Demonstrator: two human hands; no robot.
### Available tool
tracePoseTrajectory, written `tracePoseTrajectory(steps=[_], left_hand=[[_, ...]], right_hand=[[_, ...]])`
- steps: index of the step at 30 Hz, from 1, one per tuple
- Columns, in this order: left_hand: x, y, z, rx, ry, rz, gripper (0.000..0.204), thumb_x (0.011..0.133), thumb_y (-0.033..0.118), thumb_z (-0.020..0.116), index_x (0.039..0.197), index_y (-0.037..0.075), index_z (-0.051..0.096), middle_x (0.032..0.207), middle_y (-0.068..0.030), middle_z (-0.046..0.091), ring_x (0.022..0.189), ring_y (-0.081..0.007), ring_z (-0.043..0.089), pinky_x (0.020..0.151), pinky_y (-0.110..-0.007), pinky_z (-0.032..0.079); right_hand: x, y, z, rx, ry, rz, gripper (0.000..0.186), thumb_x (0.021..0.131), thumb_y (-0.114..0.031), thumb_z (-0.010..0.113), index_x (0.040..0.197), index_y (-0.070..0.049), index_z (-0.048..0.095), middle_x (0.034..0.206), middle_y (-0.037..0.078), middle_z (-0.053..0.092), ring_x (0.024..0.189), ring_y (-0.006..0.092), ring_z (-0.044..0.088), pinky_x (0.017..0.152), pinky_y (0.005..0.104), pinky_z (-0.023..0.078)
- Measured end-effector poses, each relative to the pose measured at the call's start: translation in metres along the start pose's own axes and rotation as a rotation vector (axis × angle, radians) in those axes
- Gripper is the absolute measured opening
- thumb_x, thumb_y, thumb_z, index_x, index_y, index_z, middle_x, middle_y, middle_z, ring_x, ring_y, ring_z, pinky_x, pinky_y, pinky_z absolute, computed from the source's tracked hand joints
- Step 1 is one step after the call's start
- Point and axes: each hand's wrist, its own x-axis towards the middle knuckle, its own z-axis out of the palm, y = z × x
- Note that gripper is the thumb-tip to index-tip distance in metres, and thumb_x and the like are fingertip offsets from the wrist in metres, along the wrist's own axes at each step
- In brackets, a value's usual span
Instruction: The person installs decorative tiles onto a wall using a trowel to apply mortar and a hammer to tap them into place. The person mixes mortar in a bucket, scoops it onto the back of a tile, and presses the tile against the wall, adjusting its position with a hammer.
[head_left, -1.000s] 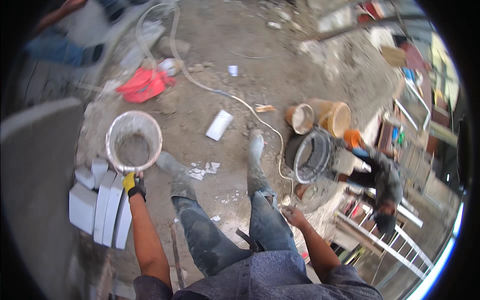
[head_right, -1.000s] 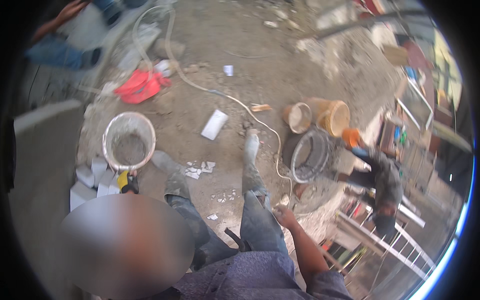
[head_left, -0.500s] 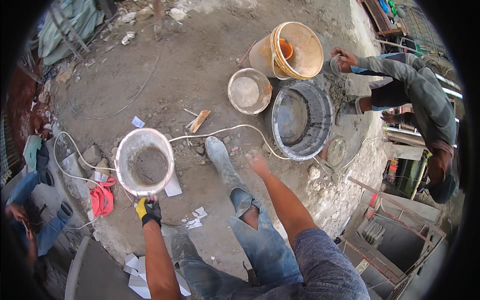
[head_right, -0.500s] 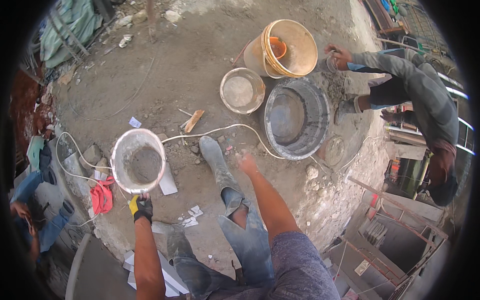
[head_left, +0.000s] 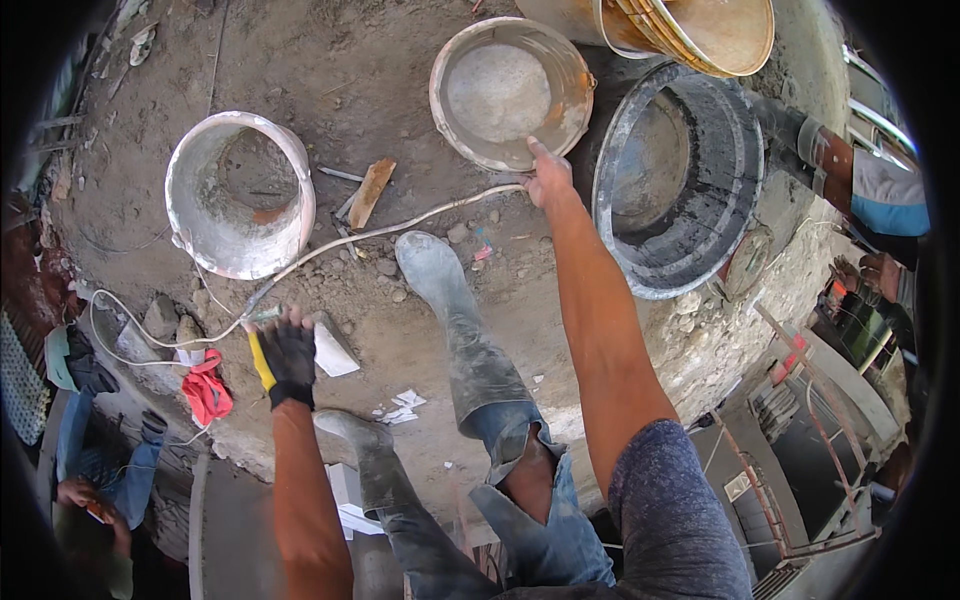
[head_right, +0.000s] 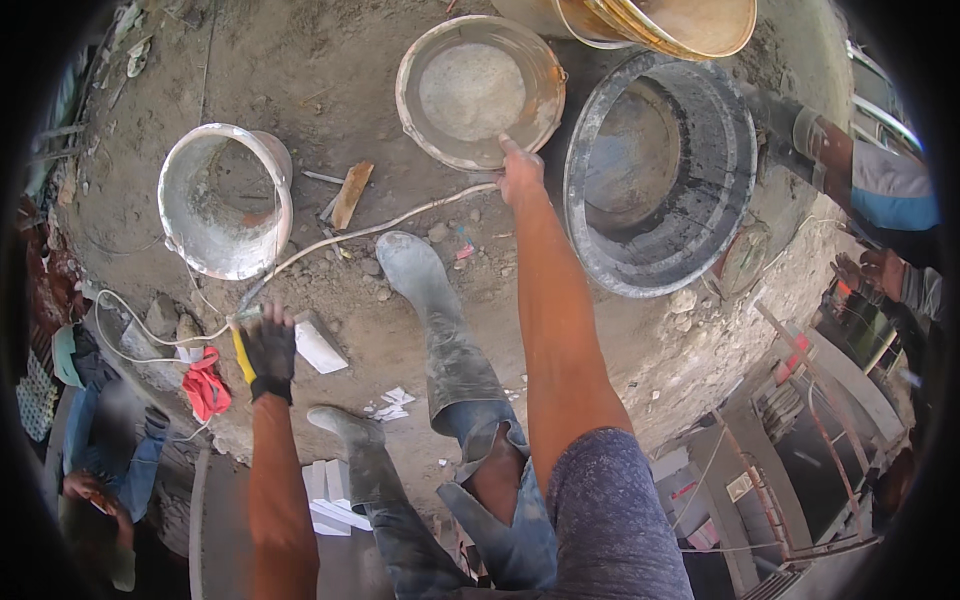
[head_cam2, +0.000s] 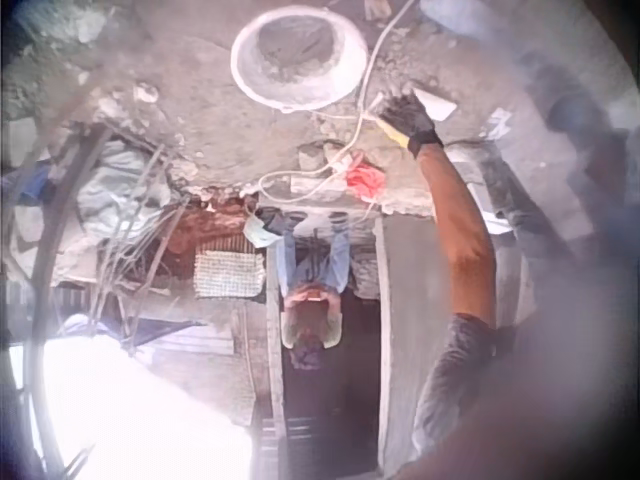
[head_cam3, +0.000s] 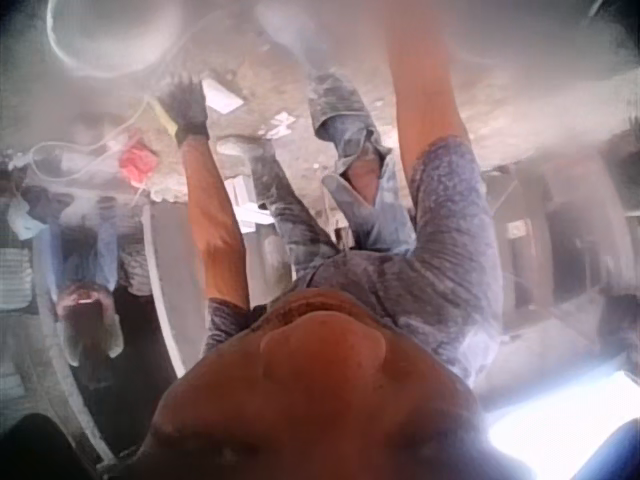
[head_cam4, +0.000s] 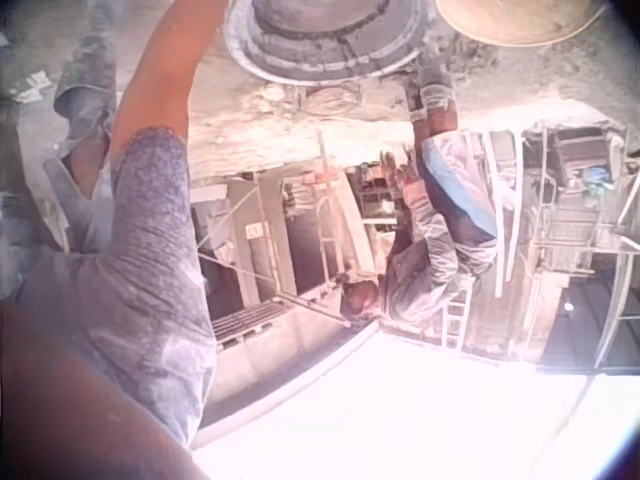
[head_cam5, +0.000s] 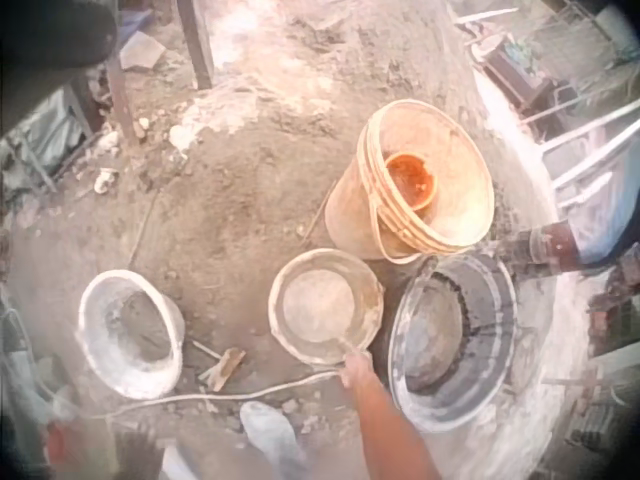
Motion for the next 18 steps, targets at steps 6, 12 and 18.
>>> tracePoseTrajectory(steps=[6,12,18], left_hand=[[-0.164,-0.028,-0.111,0.791,0.32,-0.299,0.047,0.091,0.037,0.069,0.128,0.011,0.053,0.111,-0.0052,0.06,0.099,-0.02,0.059,0.083,-0.037,0.048],[-0.291,-0.016,-0.124,1.273,0.123,-0.222,0.051,0.09,0.021,0.071,0.136,0.011,0.052,0.1,-0.0018,0.064,0.082,-0.0139,0.062,0.065,-0.028,0.049],[-0.337,-0.011,-0.105,0.777,0.286,-0.237,0.051,0.093,0.014,0.067,0.138,0.003,0.047,0.102,-0.0037,0.062,0.077,-0.0119,0.06,0.057,-0.022,0.045]], right_hand=[[-0.041,0.017,0.039,-0.196,0.2,-0.354,0.033,0.086,-0.012,0.06,0.117,0.0,0.057,0.099,0.013,0.065,0.083,0.0276,0.066,0.075,0.0487,0.056],[-0.134,0.002,0.054,-0.585,0.482,-0.538,0.035,0.081,-0.016,0.062,0.108,0.006,0.06,0.089,0.02,0.067,0.072,0.0347,0.066,0.071,0.044,0.052],[-0.243,-0.034,0.059,-0.761,0.393,-0.456,0.036,0.082,-0.017,0.066,0.11,0.005,0.063,0.082,0.023,0.069,0.081,0.0428,0.068,0.075,0.0479,0.052]])
